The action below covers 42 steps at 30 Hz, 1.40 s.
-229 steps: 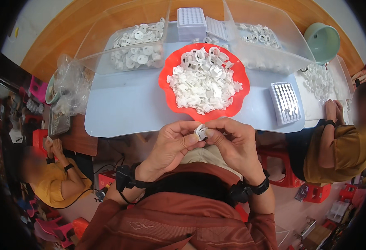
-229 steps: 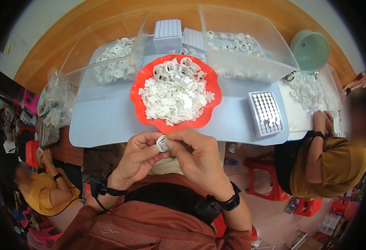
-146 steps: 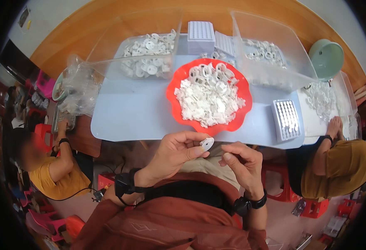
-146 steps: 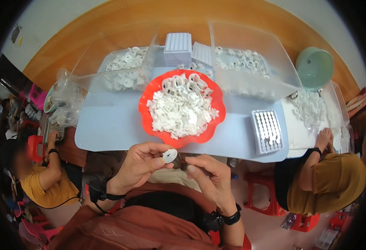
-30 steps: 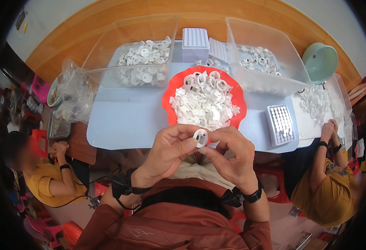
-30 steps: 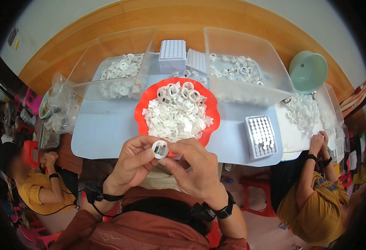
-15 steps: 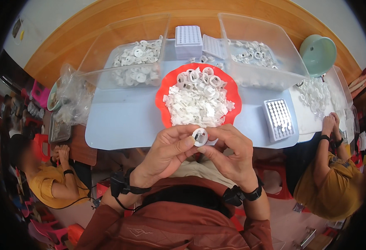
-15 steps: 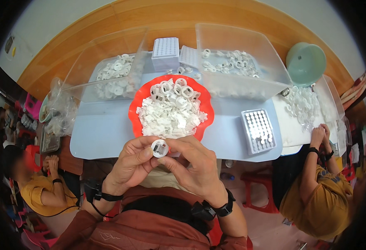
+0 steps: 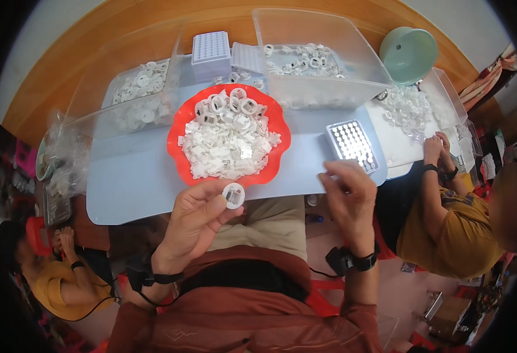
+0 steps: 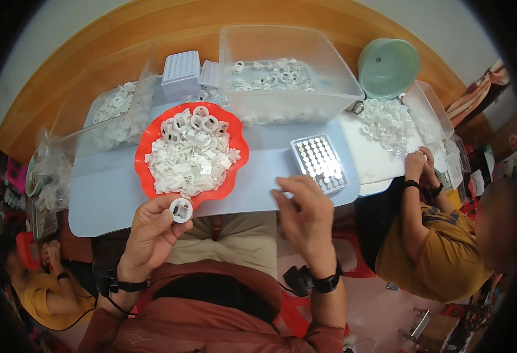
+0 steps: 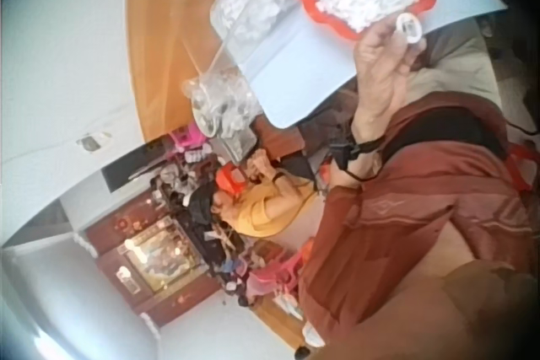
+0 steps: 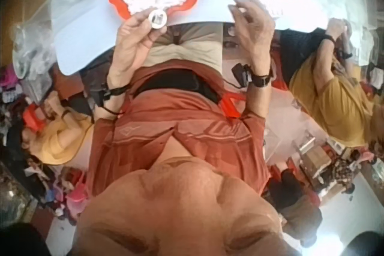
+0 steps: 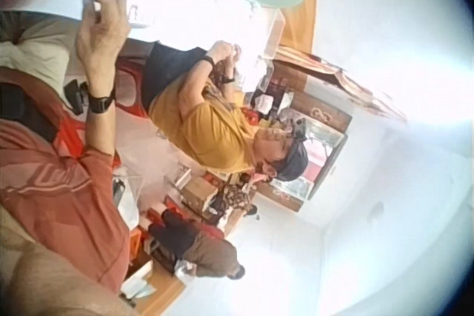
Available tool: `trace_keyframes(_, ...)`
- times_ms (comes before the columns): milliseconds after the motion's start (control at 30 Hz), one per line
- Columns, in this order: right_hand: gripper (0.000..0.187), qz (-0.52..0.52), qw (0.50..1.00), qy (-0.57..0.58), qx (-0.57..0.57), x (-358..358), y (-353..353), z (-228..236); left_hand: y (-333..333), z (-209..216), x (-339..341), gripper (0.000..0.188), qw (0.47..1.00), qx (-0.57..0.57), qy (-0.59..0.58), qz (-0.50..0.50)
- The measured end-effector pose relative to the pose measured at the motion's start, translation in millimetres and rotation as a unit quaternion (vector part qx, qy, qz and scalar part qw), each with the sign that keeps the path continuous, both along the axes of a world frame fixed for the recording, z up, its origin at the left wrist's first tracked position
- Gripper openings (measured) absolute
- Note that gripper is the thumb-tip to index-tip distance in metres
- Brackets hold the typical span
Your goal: Manually assembling small white plastic components at a production table.
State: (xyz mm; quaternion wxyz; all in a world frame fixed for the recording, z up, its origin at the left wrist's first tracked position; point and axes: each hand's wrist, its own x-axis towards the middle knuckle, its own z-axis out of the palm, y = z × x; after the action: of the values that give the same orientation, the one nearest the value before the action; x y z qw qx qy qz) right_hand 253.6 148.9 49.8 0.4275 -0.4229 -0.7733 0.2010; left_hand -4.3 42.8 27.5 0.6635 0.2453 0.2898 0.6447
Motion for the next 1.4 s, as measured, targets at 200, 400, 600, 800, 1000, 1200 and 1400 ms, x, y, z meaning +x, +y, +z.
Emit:
trace_keyframes(200, 0.018, -0.139, 0.985, -0.100, -0.027, 59.8, 31.9, -11.1, -0.2, -2.5, 5.4, 0.030, 1.000, 0.003, 0.001, -0.007)
trace_keyframes(400, 0.018, -0.191, 0.968, -0.155, -0.055, 72.4, 40.9, -19.6, 0.7, -1.3, 8.1, 0.030, 1.000, 0.007, 0.007, -0.012)
trace_keyframes(600, 0.019, -0.199, 0.962, -0.171, -0.073, 68.1, 41.3, -20.4, 0.7, 0.8, 8.9, 0.029, 1.000, 0.013, -0.004, -0.020)
trace_keyframes(800, 0.017, -0.199, 0.956, -0.217, -0.018, 68.9, 42.3, -26.7, 2.7, -0.1, 10.7, 0.028, 1.000, 0.006, -0.005, -0.024)
trace_keyframes(1000, 0.013, -0.172, 0.983, -0.063, -0.028, 62.0, 21.6, -20.1, 3.2, -1.5, 11.4, 0.029, 1.000, -0.005, 0.013, -0.012)
trace_keyframes(1200, 0.009, -0.049, 0.967, 0.171, -0.182, 36.8, -5.8, -16.6, 3.2, -0.6, 13.7, 0.028, 1.000, -0.010, 0.010, -0.016)
trace_keyframes(1400, 0.012, 0.115, 0.922, 0.277, -0.244, 10.9, -19.5, -16.0, 0.2, 1.3, 15.8, 0.028, 1.000, -0.021, 0.005, -0.022)
